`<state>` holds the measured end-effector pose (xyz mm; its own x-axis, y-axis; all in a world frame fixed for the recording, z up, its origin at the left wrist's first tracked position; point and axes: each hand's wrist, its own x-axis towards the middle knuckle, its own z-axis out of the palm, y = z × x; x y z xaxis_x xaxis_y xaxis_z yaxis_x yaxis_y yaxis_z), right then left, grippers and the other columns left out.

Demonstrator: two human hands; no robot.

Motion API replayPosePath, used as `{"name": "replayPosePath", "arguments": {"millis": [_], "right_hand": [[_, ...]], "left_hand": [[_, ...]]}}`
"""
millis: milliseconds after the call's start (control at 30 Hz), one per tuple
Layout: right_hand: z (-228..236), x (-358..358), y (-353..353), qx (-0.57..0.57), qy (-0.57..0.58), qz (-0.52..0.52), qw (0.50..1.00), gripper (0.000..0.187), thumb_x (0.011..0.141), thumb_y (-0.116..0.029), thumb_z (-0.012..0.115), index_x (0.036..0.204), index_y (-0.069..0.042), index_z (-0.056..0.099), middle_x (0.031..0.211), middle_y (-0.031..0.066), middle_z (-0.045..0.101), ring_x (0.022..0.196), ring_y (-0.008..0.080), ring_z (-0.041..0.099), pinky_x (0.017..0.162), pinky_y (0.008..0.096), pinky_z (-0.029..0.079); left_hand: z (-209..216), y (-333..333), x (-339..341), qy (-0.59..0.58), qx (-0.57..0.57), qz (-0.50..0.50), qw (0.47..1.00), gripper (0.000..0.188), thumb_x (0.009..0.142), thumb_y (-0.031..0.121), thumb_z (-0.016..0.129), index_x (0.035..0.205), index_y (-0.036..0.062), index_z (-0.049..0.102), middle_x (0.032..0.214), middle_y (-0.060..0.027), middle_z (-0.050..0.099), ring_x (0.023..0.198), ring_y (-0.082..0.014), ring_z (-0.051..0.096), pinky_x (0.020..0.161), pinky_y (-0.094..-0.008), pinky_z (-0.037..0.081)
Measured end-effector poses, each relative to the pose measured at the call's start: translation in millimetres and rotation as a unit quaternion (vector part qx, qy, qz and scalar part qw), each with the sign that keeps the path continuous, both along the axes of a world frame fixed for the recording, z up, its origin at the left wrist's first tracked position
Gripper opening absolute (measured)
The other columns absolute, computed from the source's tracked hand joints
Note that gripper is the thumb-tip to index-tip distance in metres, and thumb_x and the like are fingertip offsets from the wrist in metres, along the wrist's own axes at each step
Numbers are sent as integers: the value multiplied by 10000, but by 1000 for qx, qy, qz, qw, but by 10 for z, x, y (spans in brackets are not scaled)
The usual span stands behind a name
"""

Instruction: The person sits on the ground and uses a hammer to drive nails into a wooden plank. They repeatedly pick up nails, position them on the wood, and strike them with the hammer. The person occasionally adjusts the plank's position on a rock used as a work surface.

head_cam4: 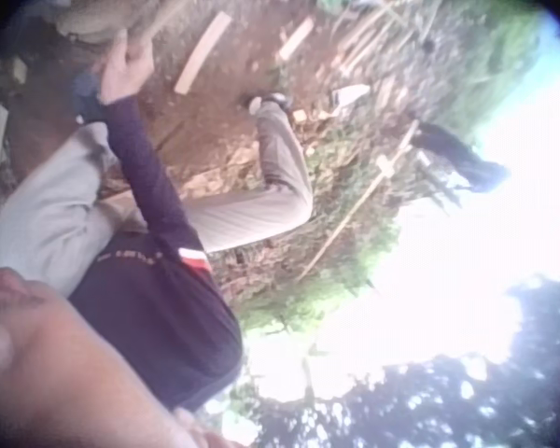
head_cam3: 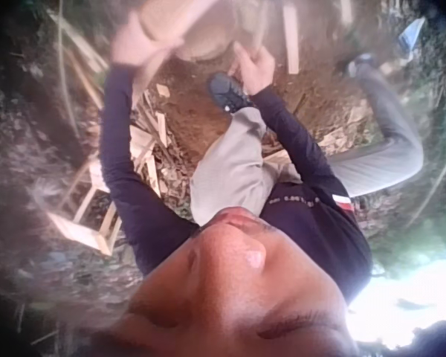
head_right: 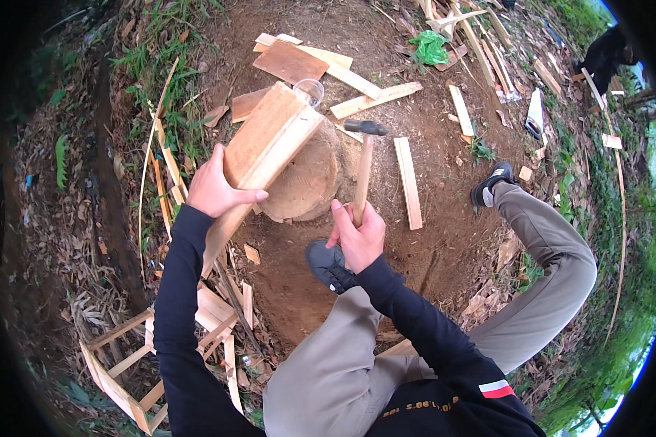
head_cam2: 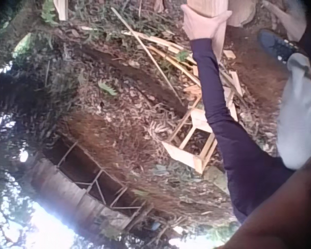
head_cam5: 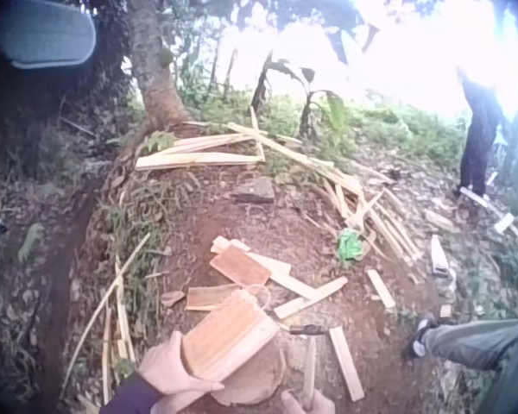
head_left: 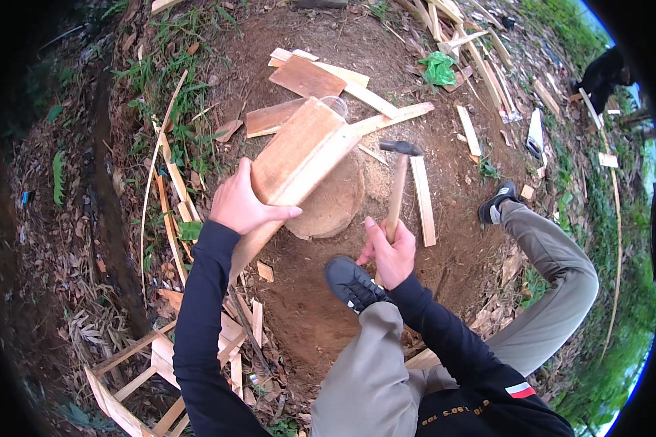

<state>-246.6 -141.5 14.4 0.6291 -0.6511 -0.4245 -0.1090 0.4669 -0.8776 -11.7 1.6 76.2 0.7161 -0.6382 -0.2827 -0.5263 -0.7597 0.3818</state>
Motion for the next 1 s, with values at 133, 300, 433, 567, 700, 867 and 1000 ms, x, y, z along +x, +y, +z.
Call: {"name": "replayPosePath", "arguments": {"millis": [133, 300, 433, 567, 700, 867, 1000], "right_hand": [[-80, -140, -179, -23, 0, -15, 1000, 273, 975, -141, 644, 810, -73, 437, 579, -25, 465, 380, 81, 495, 326, 253, 397], [-181, -365, -479, -31, 23, -36, 999, 286, 972, -134, 648, 802, -88, 423, 557, -33, 453, 356, 77, 443, 321, 251, 371], [-230, -495, -607, -97, 67, -35, 992, 289, 985, -159, 640, 806, -96, 422, 522, -23, 441, 344, 73, 412, 311, 249, 328], [-322, -605, -668, -108, 80, -33, 990, 303, 974, -175, 661, 793, -107, 427, 530, -33, 451, 353, 62, 409, 318, 240, 317], [-416, -638, -665, -188, 114, 0, 976, 321, 953, -204, 699, 755, -64, 489, 586, -58, 439, 510, 29, 428, 453, 242, 344], [-96, -588, -841, -386, 162, 112, 901, 355, 995, -250, 628, 753, -28, 493, 565, 64, 506, 471, 200, 514, 477, 345, 381], [47, -552, -1116, -536, 145, 210, 805, 307, 1016, -253, 570, 832, -21, 486, 601, 194, 522, 553, 403, 565, 513, 470, 417]], "left_hand": [[-40, -53, 100, -15, 31, -48, 998, 1119, 509, 675, 859, 1247, -49, 433, 1187, -279, 610, 1029, -400, 664, 919, -441, 518], [-201, -380, -76, -123, 54, -130, 982, 1110, 522, 715, 832, 1302, 28, 441, 1172, -223, 611, 904, -354, 700, 789, -441, 560], [-284, -300, -39, -141, 74, -141, 977, 1179, 506, 683, 841, 1403, 61, 395, 1327, -207, 457, 1259, -387, 509, 988, -484, 466], [-407, -465, -182, -235, -4, -169, 957, 1084, 601, 621, 817, 1452, 93, 403, 1495, -235, 335, 1439, -410, 294, 1169, -566, 284], [-780, -837, -461, -209, -182, -226, 934, 807, 788, 487, 758, 1437, 103, 471, 1426, -167, 473, 1417, -331, 375, 1179, -571, 270], [-981, -940, -590, -204, -310, -153, 916, 363, 885, 244, 715, 1200, 70, 670, 1129, -107, 598, 1216, -302, 548, 1075, -470, 411], [-980, -980, -564, -127, -354, -117, 919, 249, 876, 185, 721, 1097, 71, 724, 1032, -97, 594, 1112, -285, 593, 983, -408, 474]]}}
